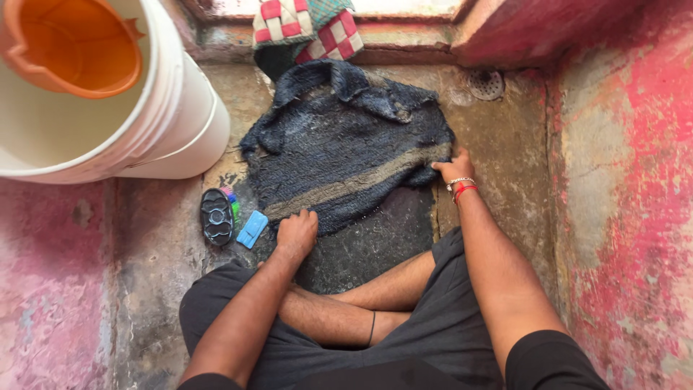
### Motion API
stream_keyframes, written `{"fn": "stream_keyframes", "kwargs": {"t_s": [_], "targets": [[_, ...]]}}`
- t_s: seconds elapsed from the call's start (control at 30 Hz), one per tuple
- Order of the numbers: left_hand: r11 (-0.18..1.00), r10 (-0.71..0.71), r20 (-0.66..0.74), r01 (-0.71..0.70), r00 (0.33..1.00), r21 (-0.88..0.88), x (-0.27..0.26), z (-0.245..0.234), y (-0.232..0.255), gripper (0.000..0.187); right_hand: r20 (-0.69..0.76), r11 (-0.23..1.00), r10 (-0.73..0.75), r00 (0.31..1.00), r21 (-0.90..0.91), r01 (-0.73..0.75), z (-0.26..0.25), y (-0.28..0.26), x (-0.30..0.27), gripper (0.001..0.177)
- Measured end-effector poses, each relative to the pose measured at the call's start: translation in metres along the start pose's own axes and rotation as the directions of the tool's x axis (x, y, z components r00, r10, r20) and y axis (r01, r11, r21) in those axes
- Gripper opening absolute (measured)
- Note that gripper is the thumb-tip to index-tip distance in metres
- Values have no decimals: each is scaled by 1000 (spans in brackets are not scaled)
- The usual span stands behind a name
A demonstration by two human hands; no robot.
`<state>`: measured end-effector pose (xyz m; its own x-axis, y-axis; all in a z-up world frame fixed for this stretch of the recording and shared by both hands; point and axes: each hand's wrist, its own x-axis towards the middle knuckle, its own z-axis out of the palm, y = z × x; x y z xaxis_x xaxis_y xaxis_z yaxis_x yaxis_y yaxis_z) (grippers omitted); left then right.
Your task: The person washes a small rug by hand, repeatedly scrubbing soap over the surface with a small blue block and rinsing it with water from a bucket.
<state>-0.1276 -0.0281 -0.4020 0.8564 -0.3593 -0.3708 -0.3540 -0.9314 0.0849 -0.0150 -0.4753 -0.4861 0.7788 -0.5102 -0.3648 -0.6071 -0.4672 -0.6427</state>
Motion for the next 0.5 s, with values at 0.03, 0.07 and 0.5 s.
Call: {"fn": "stream_keyframes", "kwargs": {"t_s": [0.03,0.07,0.5], "targets": [[1000,4,-44,-4,999,-3,6,11,-5,21,17,1000,24,1000,11,-24,-1,-3,4,96],[1000,7,-88,-8,996,-6,10,20,-9,11,34,999,48,998,21,-48,0,-8,8,95],[994,8,-75,0,997,105,24,44,7,11,125,923,-199,972,-310,229,-72,-5,4,74]]}}
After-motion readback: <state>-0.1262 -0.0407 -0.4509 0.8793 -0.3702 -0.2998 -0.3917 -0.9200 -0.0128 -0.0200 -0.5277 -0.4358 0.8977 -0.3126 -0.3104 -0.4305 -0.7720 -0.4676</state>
